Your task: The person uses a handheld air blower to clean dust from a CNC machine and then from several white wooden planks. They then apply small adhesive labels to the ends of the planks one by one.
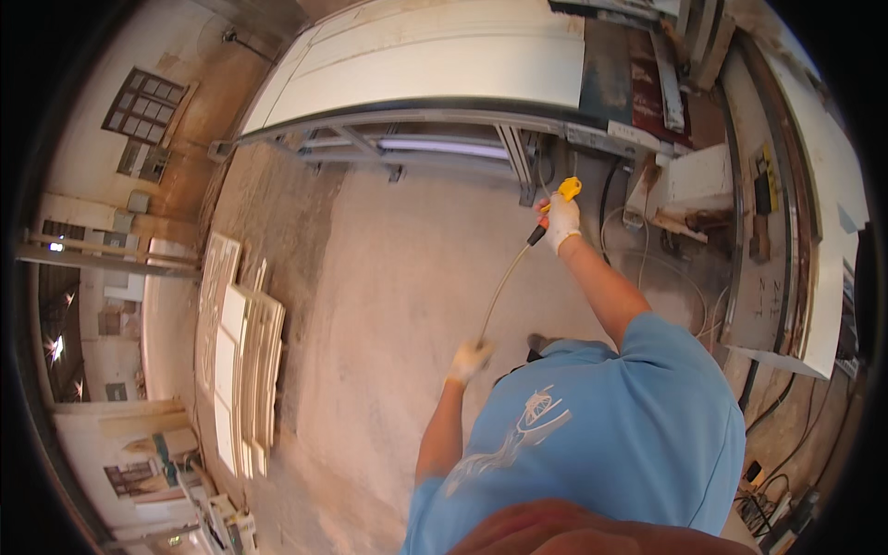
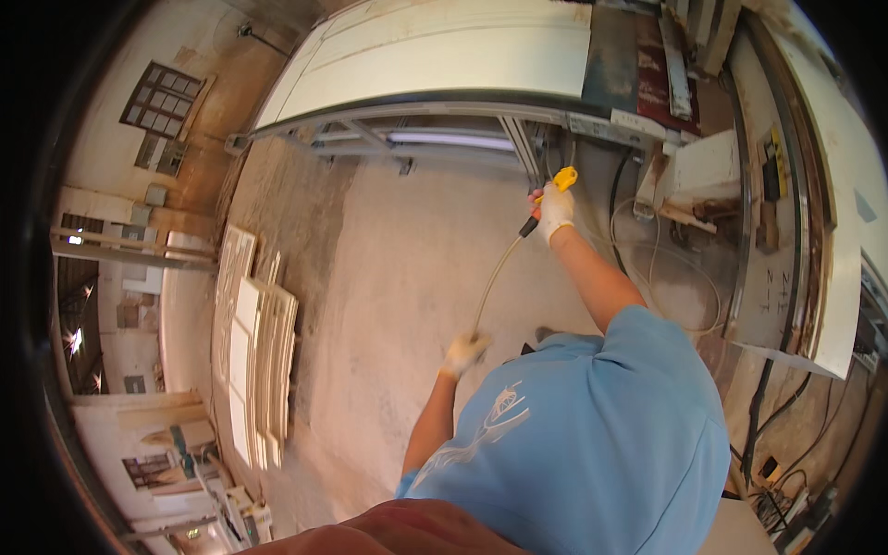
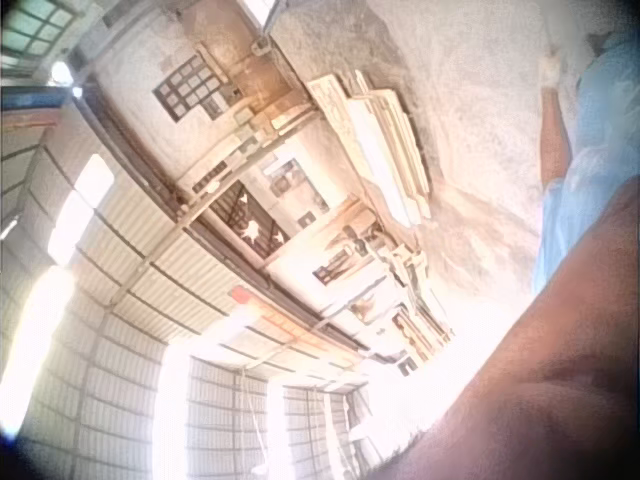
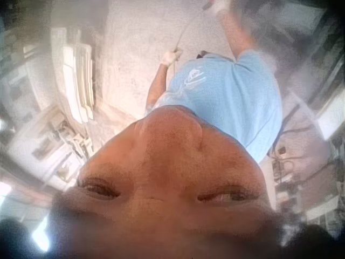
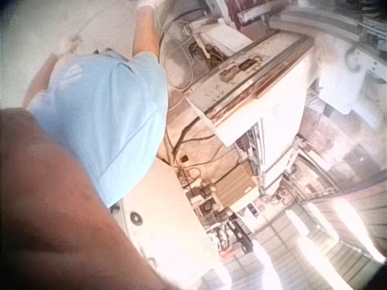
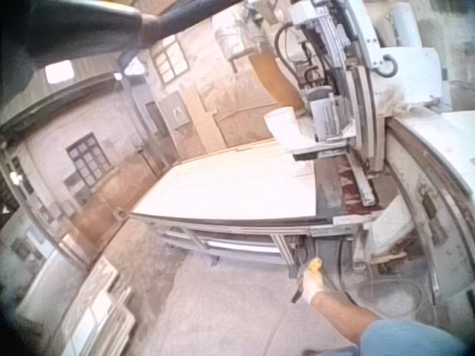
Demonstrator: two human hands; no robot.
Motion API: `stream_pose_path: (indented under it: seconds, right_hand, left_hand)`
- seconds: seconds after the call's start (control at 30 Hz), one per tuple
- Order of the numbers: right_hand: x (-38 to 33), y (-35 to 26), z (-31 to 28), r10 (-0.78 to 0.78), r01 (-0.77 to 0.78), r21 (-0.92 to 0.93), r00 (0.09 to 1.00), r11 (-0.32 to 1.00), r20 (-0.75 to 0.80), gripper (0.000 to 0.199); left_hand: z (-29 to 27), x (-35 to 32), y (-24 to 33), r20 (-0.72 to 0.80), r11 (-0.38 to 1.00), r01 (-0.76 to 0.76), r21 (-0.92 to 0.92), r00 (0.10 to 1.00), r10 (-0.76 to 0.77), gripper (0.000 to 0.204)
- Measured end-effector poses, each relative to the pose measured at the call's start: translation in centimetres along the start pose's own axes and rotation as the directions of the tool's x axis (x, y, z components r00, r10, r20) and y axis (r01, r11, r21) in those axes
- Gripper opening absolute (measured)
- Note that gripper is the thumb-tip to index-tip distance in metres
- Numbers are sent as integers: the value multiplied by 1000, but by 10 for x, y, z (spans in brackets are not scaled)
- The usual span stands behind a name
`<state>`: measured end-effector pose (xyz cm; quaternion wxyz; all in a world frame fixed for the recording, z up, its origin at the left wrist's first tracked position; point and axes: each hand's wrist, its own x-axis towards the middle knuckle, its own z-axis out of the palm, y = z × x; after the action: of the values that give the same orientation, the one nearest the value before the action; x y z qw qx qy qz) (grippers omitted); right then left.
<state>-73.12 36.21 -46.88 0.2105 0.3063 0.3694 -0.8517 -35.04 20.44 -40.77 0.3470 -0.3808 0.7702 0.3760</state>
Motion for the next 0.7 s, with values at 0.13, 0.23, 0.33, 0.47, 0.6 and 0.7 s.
stream_pose_path:
  seconds: [0.13, 0.23, 0.33, 0.47, 0.6, 0.7]
  right_hand:
    - [101, -14, 129, -124, 118, -97, 990, 988, -64, 14]
    - [175, -9, 205, -189, 171, -136, 973, 976, -135, 14]
    - [224, 22, 273, -236, 211, -125, 942, 970, -241, 15]
    - [237, 70, 379, -278, 241, -223, 948, 945, -153, 14]
    - [261, 88, 485, -219, 191, -201, 968, 961, -122, 14]
    - [343, 66, 559, -253, 209, -202, 940, 957, -227, 14]
  left_hand:
    - [-186, -12, -192, -495, 960, 150, 235, 869, -14, 37]
    - [-357, -1, -291, -697, 942, 308, 136, 705, -130, 27]
    - [-552, 46, -330, -795, 890, 456, -9, 537, -283, 27]
    - [-813, 138, -307, -845, 829, 558, 39, 461, -270, 34]
    - [-1040, 256, -211, -850, 942, 280, 183, 527, 8, 36]
    - [-1157, 394, -101, -743, 991, -15, 134, 660, 111, 39]
